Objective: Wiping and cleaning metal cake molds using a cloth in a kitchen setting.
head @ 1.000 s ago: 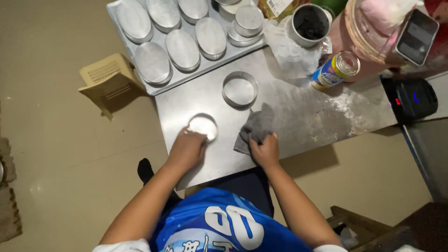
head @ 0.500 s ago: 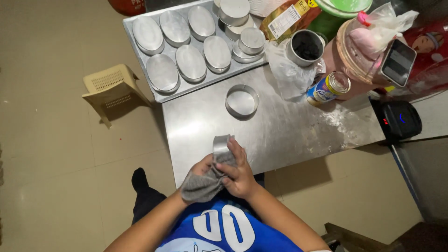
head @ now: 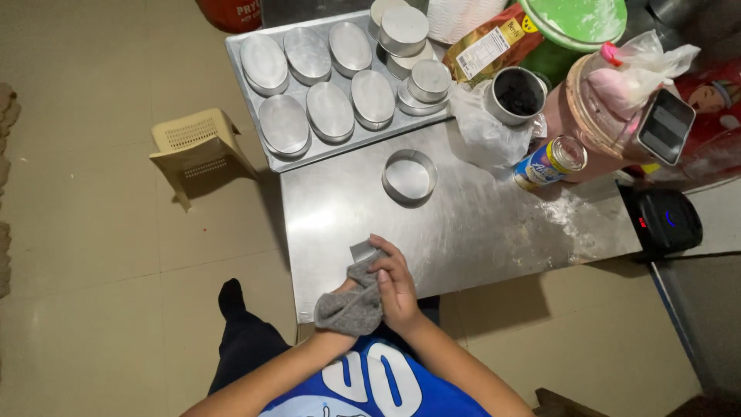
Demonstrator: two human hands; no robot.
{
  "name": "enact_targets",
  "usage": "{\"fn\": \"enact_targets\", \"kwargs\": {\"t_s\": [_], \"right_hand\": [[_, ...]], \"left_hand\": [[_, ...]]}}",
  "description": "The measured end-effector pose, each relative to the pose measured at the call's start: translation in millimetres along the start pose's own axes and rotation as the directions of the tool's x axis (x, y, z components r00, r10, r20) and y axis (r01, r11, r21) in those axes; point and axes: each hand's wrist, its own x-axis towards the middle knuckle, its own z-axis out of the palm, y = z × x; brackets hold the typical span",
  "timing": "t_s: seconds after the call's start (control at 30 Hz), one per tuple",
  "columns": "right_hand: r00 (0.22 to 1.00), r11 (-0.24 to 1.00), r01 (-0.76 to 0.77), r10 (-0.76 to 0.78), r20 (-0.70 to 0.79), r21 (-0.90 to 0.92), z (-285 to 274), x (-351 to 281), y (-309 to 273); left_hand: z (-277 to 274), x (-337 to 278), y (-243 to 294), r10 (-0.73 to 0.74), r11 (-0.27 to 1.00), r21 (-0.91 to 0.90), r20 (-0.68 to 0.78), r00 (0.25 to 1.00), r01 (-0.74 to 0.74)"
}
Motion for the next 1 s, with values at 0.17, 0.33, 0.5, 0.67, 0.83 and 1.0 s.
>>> {"fn": "enact_targets", "kwargs": {"t_s": [0.17, 0.33, 0.5, 0.67, 0.83, 1.0], "right_hand": [[0.995, 0.995, 0.021, -0.031, 0.096, 0.101, -14, 24, -22], [0.998, 0.951, 0.049, -0.061, 0.031, 0.307, -29, 20, 11], [0.932, 0.735, -0.284, 0.362, -0.002, 0.615, -16, -16, 51], [0.99, 0.996, -0.087, 0.09, -0.107, 0.027, -15, 12, -40], [0.965, 0.912, 0.259, -0.231, 0.125, -0.319, -13, 19, -24], [0.997, 0.973, 0.049, -0.062, 0.049, 0.227, -20, -1, 65]], "left_hand": [[-6, 6, 38, -0.077, 0.962, 0.267, 0.065, 0.995, 0.057], [-14, 16, 85, -0.152, 0.981, 0.164, 0.294, 0.944, 0.107], [-13, 12, 49, -0.355, 0.931, 0.052, 0.35, 0.867, 0.36], [-12, 20, 6, -0.309, 0.943, -0.051, 0.227, 0.924, 0.328], [-22, 31, -38, -0.154, 0.977, -0.129, 0.119, 0.981, 0.169], [-28, 34, -63, -0.087, 0.98, 0.191, 0.157, 0.984, 0.057]]}}
